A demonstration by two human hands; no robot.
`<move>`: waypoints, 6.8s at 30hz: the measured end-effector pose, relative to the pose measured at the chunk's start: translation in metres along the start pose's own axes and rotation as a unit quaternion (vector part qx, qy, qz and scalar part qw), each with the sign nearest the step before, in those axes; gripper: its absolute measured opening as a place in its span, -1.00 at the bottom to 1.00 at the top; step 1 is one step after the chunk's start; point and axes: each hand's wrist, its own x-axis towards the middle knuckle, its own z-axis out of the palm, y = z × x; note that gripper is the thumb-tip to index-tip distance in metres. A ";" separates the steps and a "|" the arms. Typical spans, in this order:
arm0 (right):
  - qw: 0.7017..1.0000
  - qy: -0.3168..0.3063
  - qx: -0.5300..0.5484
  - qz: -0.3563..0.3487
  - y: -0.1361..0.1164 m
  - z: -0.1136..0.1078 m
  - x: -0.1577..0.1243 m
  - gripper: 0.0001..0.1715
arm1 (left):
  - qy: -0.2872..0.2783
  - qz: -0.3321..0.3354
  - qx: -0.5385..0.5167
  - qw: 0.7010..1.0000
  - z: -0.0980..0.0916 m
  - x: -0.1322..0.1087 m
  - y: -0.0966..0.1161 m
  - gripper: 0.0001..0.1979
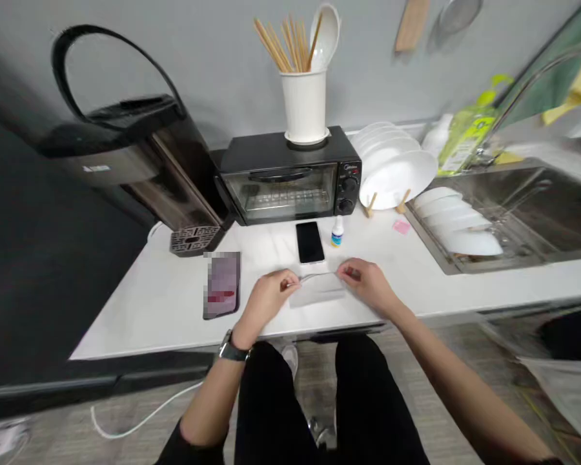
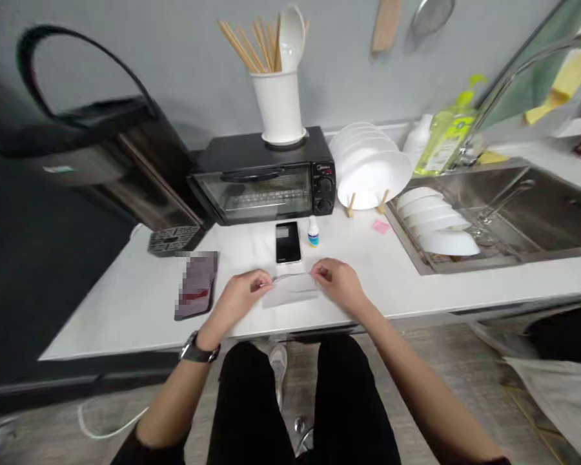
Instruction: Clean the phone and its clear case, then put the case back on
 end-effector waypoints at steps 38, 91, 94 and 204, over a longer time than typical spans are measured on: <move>0.976 -0.076 -0.012 -0.206 -0.038 -0.011 -0.046 -0.90 | -0.004 0.257 -0.055 0.965 -0.004 -0.051 0.015 -0.88; 0.978 -0.063 -0.151 -0.131 -0.013 0.000 -0.034 -0.07 | -0.070 0.183 0.125 0.973 -0.018 -0.023 -0.023 -0.35; 0.991 0.055 -0.090 -0.087 -0.010 -0.010 -0.020 -0.30 | 0.005 0.185 0.084 0.979 -0.022 -0.014 -0.010 -0.55; 0.900 -0.309 -0.014 -0.308 -0.013 -0.022 0.077 -0.62 | 0.275 0.125 0.111 0.947 0.011 0.131 0.002 -0.73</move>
